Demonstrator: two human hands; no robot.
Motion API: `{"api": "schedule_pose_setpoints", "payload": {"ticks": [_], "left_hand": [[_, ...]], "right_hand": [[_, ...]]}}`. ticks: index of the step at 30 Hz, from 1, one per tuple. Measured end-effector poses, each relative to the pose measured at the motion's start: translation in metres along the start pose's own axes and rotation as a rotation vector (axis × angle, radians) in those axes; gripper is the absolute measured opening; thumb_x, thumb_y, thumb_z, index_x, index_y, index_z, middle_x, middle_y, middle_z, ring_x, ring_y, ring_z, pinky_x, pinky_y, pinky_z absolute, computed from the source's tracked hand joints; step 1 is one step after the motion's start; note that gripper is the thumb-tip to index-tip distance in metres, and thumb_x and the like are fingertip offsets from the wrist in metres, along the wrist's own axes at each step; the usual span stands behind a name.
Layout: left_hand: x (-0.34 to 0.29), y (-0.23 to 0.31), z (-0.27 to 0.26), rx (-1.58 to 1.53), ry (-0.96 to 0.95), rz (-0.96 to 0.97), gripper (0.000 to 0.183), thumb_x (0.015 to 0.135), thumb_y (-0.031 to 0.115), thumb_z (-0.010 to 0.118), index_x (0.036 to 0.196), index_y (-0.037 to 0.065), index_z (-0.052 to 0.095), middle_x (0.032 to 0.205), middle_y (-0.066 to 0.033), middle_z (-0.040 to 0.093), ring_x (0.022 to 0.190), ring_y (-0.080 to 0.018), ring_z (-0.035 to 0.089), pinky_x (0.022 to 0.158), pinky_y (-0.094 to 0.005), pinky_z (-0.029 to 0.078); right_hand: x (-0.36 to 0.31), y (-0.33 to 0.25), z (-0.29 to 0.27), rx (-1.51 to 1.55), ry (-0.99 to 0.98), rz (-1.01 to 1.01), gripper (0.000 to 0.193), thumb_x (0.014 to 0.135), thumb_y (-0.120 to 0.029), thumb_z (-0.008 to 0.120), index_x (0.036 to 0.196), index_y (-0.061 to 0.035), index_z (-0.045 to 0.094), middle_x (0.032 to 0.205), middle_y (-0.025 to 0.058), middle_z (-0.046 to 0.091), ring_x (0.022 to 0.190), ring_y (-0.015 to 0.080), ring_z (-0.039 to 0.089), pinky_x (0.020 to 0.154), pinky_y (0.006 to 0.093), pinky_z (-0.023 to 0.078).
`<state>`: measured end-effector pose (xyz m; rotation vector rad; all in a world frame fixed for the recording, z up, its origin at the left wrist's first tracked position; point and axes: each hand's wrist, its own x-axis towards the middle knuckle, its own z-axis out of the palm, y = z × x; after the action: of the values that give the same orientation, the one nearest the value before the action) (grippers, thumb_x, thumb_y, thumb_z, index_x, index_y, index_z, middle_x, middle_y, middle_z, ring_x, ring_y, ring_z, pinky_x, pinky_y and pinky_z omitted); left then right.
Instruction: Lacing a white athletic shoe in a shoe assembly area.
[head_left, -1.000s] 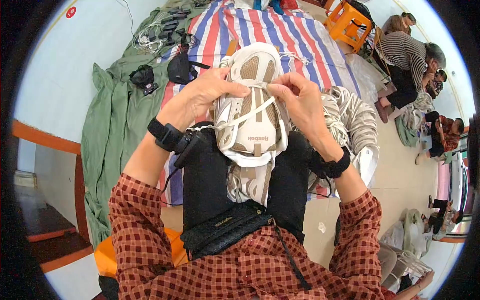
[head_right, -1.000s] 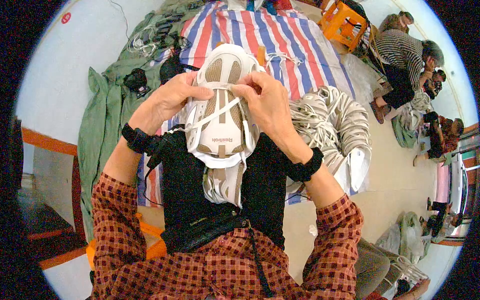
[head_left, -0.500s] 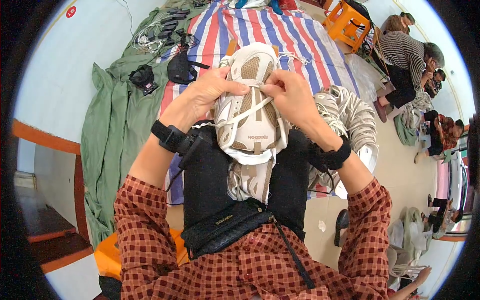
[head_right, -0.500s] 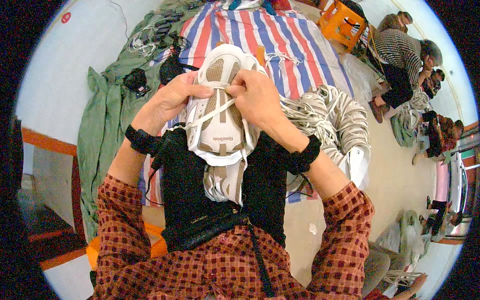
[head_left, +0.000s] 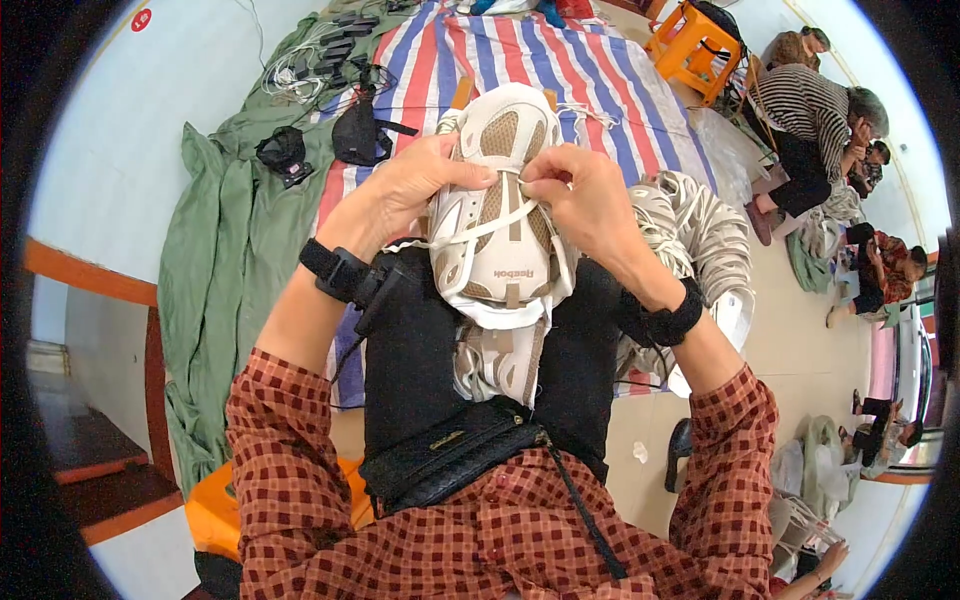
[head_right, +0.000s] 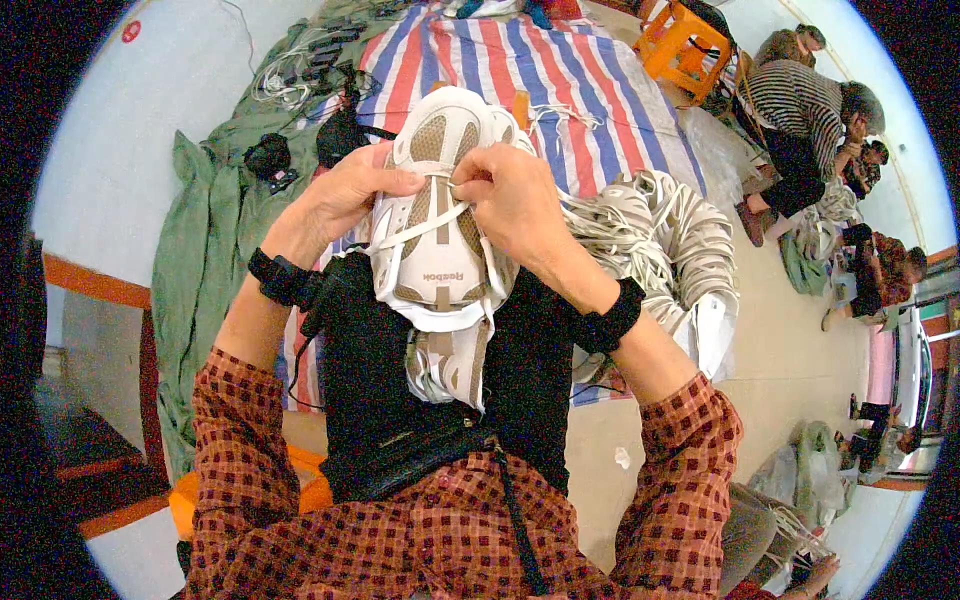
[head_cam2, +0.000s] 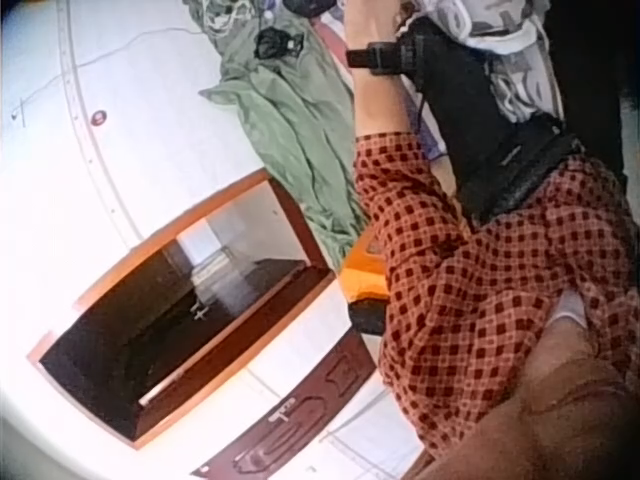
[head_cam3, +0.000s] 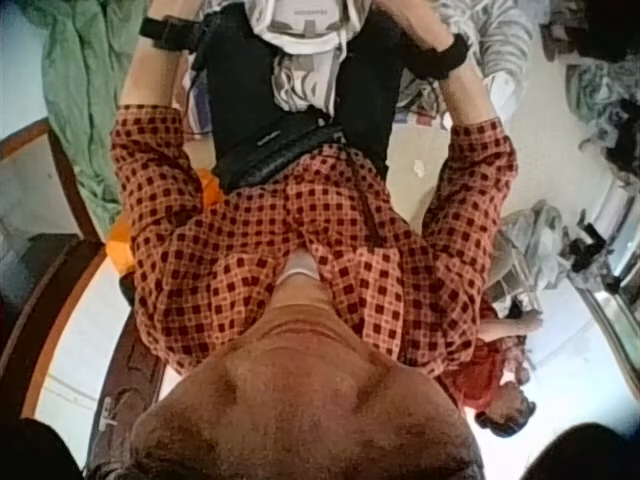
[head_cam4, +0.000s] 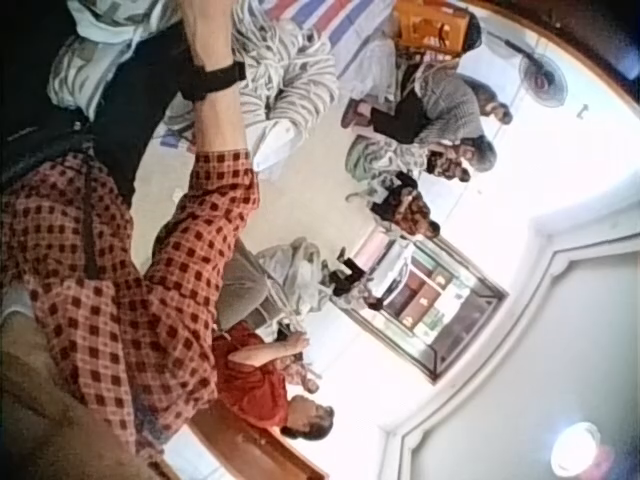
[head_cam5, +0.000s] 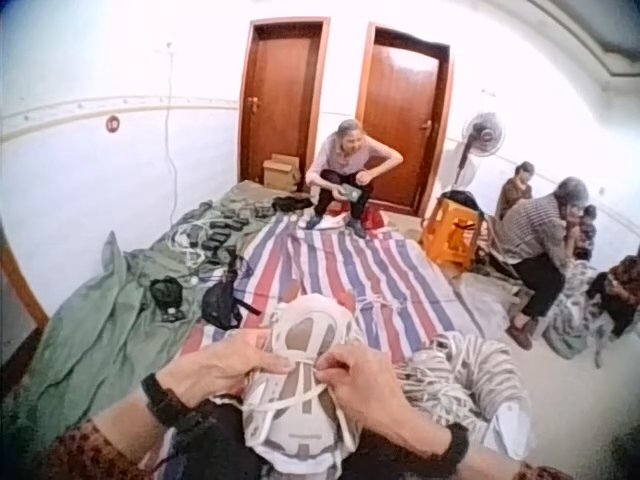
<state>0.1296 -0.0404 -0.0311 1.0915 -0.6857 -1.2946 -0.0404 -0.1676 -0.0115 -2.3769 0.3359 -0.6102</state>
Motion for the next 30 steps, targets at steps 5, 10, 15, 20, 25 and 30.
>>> {"api": "schedule_pose_setpoints", "payload": {"ticks": [5,10,15,20,25,30], "left_hand": [[0.0,-0.001,-0.002,0.007,-0.046,0.004,0.045,0.078,0.006,0.072,0.119,-0.001,0.053,0.104,-0.0096,0.066,0.087,-0.0161,0.067,0.081,-0.0314,0.055],[0.0,-0.002,-0.004,0.011,-0.07,0.025,0.046,0.079,0.008,0.072,0.12,-0.001,0.052,0.108,-0.0087,0.064,0.092,-0.0157,0.065,0.084,-0.0308,0.053],[0.002,-0.002,-0.011,0.068,-0.078,0.031,0.052,0.079,0.013,0.073,0.124,-0.002,0.051,0.115,-0.0076,0.063,0.1,-0.0143,0.062,0.09,-0.0291,0.049],[0.002,-0.002,-0.015,0.07,-0.131,0.044,0.056,0.079,0.018,0.073,0.125,-0.003,0.049,0.12,-0.008,0.061,0.104,-0.0143,0.06,0.092,-0.0281,0.047],[0.001,-0.001,-0.011,0.087,-0.084,0.051,0.053,0.081,0.016,0.071,0.125,-0.003,0.049,0.119,-0.008,0.062,0.103,-0.0151,0.061,0.092,-0.0283,0.047],[0.002,-0.002,-0.009,0.044,-0.06,0.035,0.052,0.08,0.013,0.07,0.125,-0.003,0.05,0.115,-0.0076,0.063,0.101,-0.0149,0.062,0.093,-0.0296,0.047]], "right_hand": [[0.005,0.007,0.006,0.201,0.102,0.063,0.011,0.073,0.0,0.066,0.083,0.0004,0.062,0.074,0.014,0.064,0.072,0.0253,0.063,0.066,0.0353,0.048],[0.01,0.005,0.003,0.183,-0.041,0.045,0.013,0.078,0.003,0.067,0.088,0.0008,0.059,0.075,0.0034,0.063,0.071,0.0091,0.057,0.065,0.025,0.046],[0.002,0.005,-0.008,0.214,0.04,0.039,0.01,0.077,-0.004,0.065,0.085,0.0005,0.062,0.077,0.0145,0.065,0.075,0.0248,0.064,0.066,0.0357,0.048],[-0.003,0.008,-0.005,-0.023,0.005,-0.009,0.01,0.08,-0.008,0.062,0.085,0.0001,0.062,0.08,0.0173,0.063,0.079,0.036,0.061,0.071,0.0416,0.047],[0.005,0.003,0.011,0.068,0.043,-0.054,0.007,0.08,-0.007,0.062,0.08,0.0004,0.061,0.077,0.0167,0.062,0.078,0.0347,0.061,0.071,0.0414,0.047],[-0.002,-0.003,-0.004,0.059,0.019,0.019,0.008,0.08,-0.008,0.062,0.081,-0.0007,0.06,0.079,0.0154,0.062,0.077,0.034,0.061,0.07,0.042,0.047]]}}
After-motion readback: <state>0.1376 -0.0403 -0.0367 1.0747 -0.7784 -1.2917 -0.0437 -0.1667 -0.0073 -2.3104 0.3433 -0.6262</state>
